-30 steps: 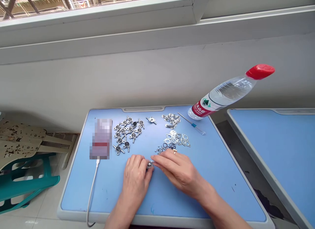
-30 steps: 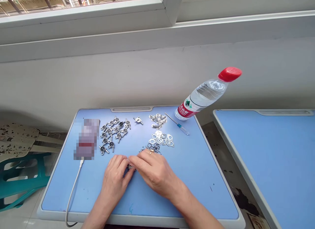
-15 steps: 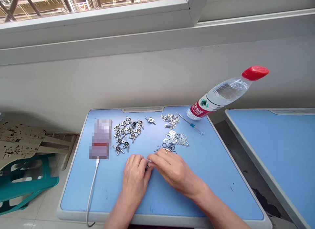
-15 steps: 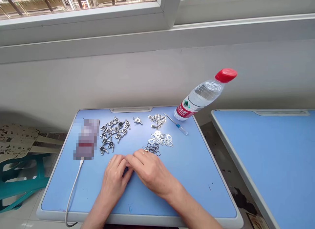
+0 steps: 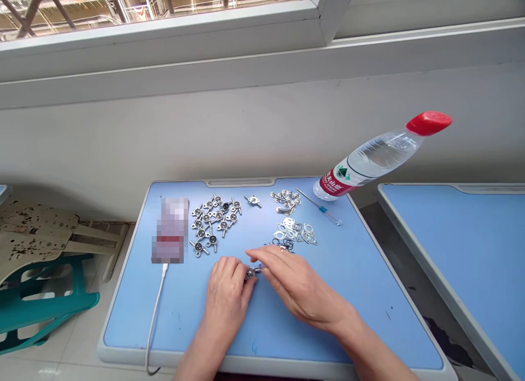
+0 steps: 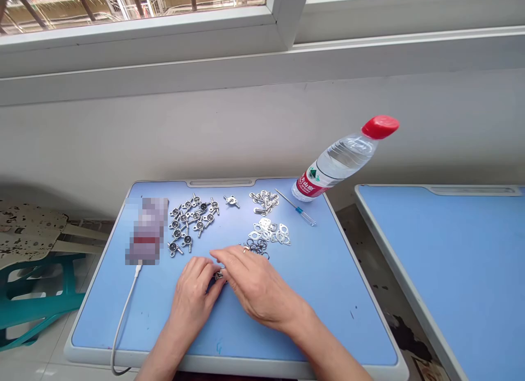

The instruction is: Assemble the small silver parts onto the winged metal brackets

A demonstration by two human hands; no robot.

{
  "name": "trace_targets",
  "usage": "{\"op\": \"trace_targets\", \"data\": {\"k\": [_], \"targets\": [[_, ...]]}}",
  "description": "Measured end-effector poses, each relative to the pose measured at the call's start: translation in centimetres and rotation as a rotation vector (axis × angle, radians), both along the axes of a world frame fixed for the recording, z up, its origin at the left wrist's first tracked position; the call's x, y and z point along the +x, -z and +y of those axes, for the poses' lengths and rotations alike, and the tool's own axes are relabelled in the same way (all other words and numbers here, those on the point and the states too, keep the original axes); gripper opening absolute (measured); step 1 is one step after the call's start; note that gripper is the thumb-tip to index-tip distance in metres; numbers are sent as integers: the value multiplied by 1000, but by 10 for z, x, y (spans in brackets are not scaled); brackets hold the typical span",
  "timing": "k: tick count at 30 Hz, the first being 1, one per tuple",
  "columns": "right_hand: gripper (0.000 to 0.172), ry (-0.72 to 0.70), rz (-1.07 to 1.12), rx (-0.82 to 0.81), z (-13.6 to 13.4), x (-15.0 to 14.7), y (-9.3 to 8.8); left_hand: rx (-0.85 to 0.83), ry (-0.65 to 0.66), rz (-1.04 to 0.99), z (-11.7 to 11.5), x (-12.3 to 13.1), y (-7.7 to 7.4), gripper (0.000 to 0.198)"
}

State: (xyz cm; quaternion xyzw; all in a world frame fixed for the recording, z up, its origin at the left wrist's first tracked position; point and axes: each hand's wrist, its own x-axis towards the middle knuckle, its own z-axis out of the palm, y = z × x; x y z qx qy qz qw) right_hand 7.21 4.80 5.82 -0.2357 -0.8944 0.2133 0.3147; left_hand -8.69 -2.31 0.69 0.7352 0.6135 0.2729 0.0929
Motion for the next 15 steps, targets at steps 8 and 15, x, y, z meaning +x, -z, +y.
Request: {"op": "trace_targets", "data": {"k": [8,15], "targets": [[19,113,143,92,1,-3,7,10,13,-9,0,1,0,10],[34,-35,149,-88,3,7,1,-13,19,-25,0,0,-1,8]]}}
